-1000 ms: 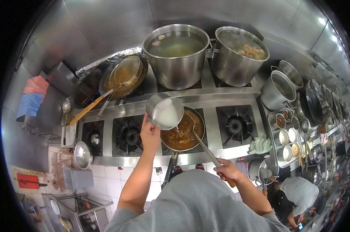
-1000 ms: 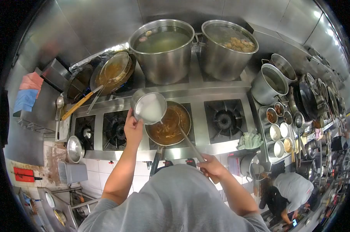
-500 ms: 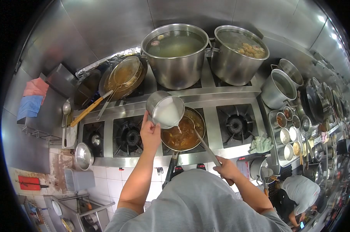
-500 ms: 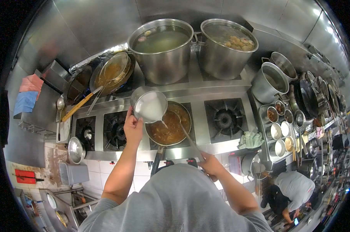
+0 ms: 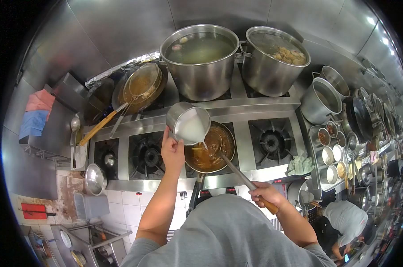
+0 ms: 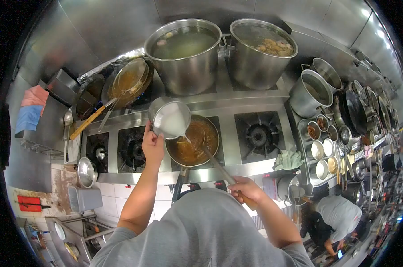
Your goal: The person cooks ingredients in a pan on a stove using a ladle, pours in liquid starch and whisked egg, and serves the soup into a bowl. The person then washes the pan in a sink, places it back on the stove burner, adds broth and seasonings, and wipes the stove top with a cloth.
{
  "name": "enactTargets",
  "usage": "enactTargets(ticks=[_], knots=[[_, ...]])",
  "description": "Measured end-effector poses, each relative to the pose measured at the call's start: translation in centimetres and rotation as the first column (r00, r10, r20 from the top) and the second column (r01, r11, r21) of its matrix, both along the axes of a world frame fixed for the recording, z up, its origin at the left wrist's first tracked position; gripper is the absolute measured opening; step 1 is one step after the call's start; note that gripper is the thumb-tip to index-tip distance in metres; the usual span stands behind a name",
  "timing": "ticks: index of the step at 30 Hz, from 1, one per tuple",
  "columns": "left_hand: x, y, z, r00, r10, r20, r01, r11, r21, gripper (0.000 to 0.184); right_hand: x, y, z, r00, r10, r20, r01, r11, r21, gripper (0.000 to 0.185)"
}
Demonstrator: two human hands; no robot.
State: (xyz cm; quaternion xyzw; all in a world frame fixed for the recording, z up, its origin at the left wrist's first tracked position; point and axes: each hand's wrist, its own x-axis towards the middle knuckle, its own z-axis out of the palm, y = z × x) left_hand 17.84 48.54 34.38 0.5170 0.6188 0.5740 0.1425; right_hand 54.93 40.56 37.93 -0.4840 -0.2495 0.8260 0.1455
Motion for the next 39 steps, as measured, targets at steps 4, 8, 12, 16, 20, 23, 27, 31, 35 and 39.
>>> enactTargets(ticks=[4,8,12,16,20,23,27,31,35,39], knots=[[-0.2,0.2,-1.5,0.999,0.035,0.008,-0.035,0.999,-0.009,0.029,-0.5,0.5,-0.4,0.994,0.048,0.102,-0.067,0.979,0.192,0.049],[-0.7,-0.1,-3.2,0.899,0.053,0.435,-0.002,0.993,-0.117,0.025,-1.8,0.7,0.0,0.967,0.059,0.247,-0.139,0.937,0.321,0.057],[-2.7,-1.6,-5.6,0.727,0.111,0.678,0.036,0.979,-0.198,0.021,-2.5,0.1,-2.0,0.826,0.022,0.563,-0.356,0.795,0.491,0.064],[-4.1,-4.8,-5.2,0.631,0.214,0.745,0.003,0.960,-0.278,0.023,-3.0,-1.3,-4.8,0.588,-0.033,0.808,-0.565,0.698,0.440,0.069],[-6.8,-9.0,-7.1,0.584,0.291,0.758,-0.046,0.944,-0.327,0.024,-2.8,-3.1,-5.8,0.860,0.157,0.486,-0.353,0.870,0.344,0.065],[-7.8,-12.6,-7.4,0.525,0.374,0.765,-0.090,0.918,-0.387,0.021,-3.1,-3.8,-5.5,1.000,-0.013,0.012,0.013,0.997,-0.074,0.051],[-9.7,-17.6,-9.2,0.480,0.418,0.771,-0.087,0.898,-0.432,0.022,-4.5,-4.0,-2.7,0.973,-0.189,-0.135,0.147,0.950,-0.276,0.031],[-10.0,-22.0,-9.2,0.470,0.486,0.737,-0.143,0.866,-0.480,0.025,-5.6,-3.2,-0.6,0.991,-0.132,0.008,0.132,0.977,-0.169,0.049],[-9.0,-26.3,-9.0,0.434,0.548,0.715,-0.226,0.835,-0.502,0.025,-5.2,-1.5,-0.8,0.987,0.016,0.162,-0.024,0.998,0.053,0.053],[-6.3,-30.6,-9.2,0.327,0.600,0.730,-0.368,0.792,-0.487,0.024,-4.5,-0.2,-2.0,0.897,0.066,0.437,-0.251,0.890,0.382,0.064]])
